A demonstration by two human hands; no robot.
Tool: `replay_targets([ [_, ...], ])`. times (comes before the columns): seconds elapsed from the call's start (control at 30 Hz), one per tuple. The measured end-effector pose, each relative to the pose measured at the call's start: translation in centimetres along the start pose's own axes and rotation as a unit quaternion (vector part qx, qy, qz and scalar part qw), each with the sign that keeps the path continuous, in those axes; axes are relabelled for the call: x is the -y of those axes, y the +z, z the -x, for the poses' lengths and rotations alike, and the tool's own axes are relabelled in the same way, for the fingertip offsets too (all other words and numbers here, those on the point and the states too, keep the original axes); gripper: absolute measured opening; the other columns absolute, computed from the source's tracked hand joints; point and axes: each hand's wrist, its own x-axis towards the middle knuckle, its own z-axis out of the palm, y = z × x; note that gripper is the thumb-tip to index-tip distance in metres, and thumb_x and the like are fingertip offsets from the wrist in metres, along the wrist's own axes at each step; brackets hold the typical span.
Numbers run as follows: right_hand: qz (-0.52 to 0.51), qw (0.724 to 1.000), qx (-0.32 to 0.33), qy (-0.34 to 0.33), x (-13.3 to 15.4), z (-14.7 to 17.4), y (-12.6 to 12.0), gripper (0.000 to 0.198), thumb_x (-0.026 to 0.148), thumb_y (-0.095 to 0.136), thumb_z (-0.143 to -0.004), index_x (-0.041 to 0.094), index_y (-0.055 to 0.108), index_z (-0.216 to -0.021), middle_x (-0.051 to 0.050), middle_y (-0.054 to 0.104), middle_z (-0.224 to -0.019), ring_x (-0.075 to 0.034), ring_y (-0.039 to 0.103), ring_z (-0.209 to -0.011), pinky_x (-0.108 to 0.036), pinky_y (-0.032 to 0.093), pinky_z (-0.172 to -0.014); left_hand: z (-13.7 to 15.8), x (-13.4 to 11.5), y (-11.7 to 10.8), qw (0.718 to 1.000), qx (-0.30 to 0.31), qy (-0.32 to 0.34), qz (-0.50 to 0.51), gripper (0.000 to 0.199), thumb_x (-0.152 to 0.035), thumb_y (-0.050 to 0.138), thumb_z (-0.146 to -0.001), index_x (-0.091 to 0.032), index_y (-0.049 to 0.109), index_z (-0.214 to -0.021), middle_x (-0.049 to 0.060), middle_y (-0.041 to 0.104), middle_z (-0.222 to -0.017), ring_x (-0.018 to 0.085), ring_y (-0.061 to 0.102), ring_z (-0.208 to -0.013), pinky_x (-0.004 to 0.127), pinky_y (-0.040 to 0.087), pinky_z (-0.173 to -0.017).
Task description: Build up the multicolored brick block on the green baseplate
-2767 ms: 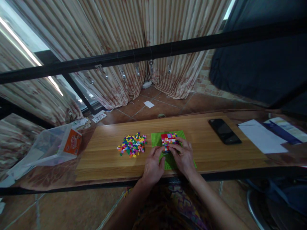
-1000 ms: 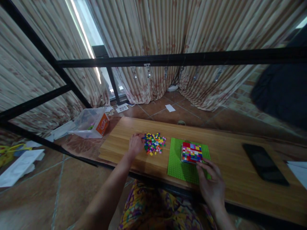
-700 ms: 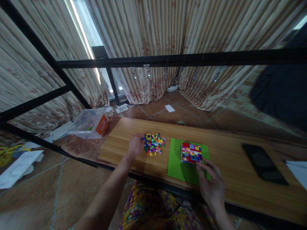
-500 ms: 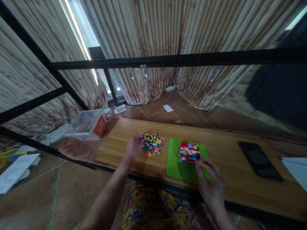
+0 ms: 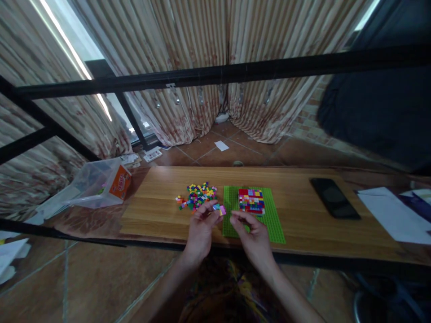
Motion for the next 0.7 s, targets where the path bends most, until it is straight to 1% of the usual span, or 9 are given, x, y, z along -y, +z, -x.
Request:
replay_targets([
  [0.27, -0.065, 0.997, -0.008, 0.045, 0.2, -0.3, 0.1, 0.021, 0.041, 0.068, -0.076, 0.022, 0.073, -0.084, -0.003, 0.074, -0.083, -0.018, 0.064, -0.076, -0.032, 0.05, -0.072, 0.9, 0.8, 1.2, 0.994, 0.033, 0.053, -0.086, 0.025, -0.027, 0.075, -0.069, -0.018, 0.068, -0.091, 0.001, 0.067, -0.084, 0.013, 0.06, -0.079, 0.026, 0.048, -0.079],
  [0.4, -0.097, 0.993, 0.005, 0.07, 0.2, -0.3, 0.0, 0.02, 0.041, 0.068, -0.075, 0.022, 0.073, -0.08, -0.002, 0.073, -0.078, -0.017, 0.063, -0.072, -0.031, 0.049, -0.07, 0.8, 1.0, 1.3, 0.988, 0.043, 0.071, -0.131, 0.022, -0.027, 0.074, -0.07, -0.018, 0.068, -0.089, 0.001, 0.067, -0.082, 0.013, 0.059, -0.077, 0.025, 0.048, -0.075],
  [0.53, -0.128, 0.988, 0.004, 0.083, 0.1, 0.0, 0.1, 0.021, 0.041, 0.069, -0.074, 0.021, 0.072, -0.077, -0.002, 0.072, -0.074, -0.017, 0.062, -0.07, -0.031, 0.05, -0.069, 0.7, 1.1, 1.4, 0.984, 0.049, 0.077, -0.156, 0.018, -0.027, 0.073, -0.07, -0.018, 0.068, -0.084, 0.0, 0.065, -0.077, 0.013, 0.058, -0.073, 0.024, 0.048, -0.071],
  [0.7, -0.146, 0.986, 0.007, 0.08, -0.1, 0.2, 0.0, 0.022, 0.042, 0.069, -0.074, 0.02, 0.071, -0.074, -0.002, 0.07, -0.073, -0.017, 0.062, -0.07, -0.03, 0.05, -0.069, 0.8, 1.1, 1.3, 0.986, 0.055, 0.063, -0.145, 0.018, -0.028, 0.075, -0.068, -0.017, 0.069, -0.082, -0.001, 0.066, -0.075, 0.012, 0.058, -0.071, 0.024, 0.048, -0.069],
])
